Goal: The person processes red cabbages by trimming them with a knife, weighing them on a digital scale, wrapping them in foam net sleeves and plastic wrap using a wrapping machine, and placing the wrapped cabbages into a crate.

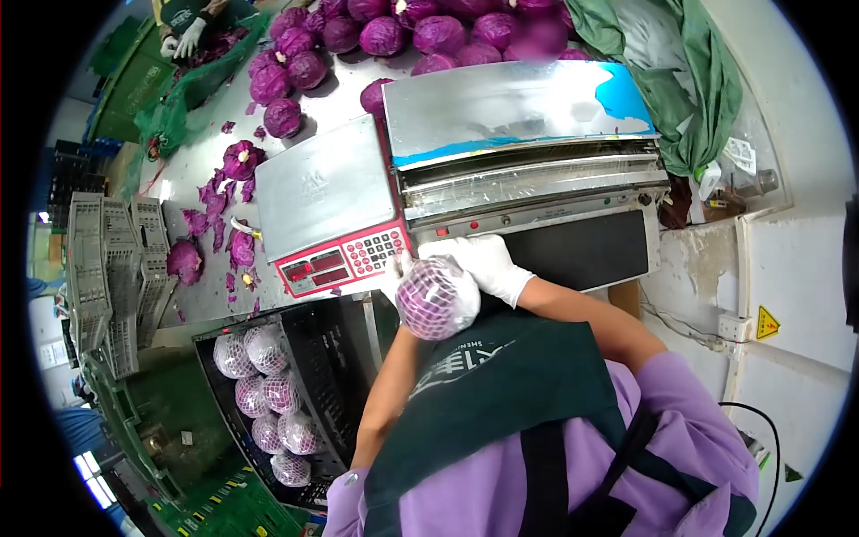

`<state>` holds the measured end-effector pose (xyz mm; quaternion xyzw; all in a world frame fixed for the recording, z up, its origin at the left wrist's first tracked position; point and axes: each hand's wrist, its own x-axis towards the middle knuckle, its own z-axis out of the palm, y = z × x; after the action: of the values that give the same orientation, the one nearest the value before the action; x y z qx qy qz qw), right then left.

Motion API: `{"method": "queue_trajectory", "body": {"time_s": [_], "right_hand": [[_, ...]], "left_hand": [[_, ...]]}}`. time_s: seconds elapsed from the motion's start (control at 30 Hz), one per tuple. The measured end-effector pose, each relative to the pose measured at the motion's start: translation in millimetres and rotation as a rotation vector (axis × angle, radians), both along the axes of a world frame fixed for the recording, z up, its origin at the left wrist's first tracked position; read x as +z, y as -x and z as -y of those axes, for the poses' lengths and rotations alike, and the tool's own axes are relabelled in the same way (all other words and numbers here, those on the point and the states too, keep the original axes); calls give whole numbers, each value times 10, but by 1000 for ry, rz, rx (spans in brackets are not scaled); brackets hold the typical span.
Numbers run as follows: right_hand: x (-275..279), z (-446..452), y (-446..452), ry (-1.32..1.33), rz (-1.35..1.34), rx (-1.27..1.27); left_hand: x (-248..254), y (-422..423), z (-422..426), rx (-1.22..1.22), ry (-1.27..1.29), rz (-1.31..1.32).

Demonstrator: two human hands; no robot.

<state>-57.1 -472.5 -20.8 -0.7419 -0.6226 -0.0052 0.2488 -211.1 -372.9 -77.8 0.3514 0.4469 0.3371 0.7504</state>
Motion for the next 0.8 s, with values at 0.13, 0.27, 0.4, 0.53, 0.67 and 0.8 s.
{"method": "queue_trajectory", "body": {"time_s": [0.13,0.27,0.4,0.53,0.67,0.8], "right_hand": [[504,-26,75,-260,-266,193],[1381,-128,-38,-598,-189,467],[1881,-377,-172,-561,-180,660],[2145,-601,178,-353,-299,978],[2294,-660,320,48,-622,1010],[2168,-638,195,589,-967,1279]], "left_hand": [[1210,-76,-88,-364,-370,-255],[1566,-100,-207,-935,-623,30],[1581,157,-222,-1091,185,480],[1669,58,-238,-1201,392,398],[1739,56,-137,-1146,191,446],[1814,82,54,-1013,-269,379]]}}
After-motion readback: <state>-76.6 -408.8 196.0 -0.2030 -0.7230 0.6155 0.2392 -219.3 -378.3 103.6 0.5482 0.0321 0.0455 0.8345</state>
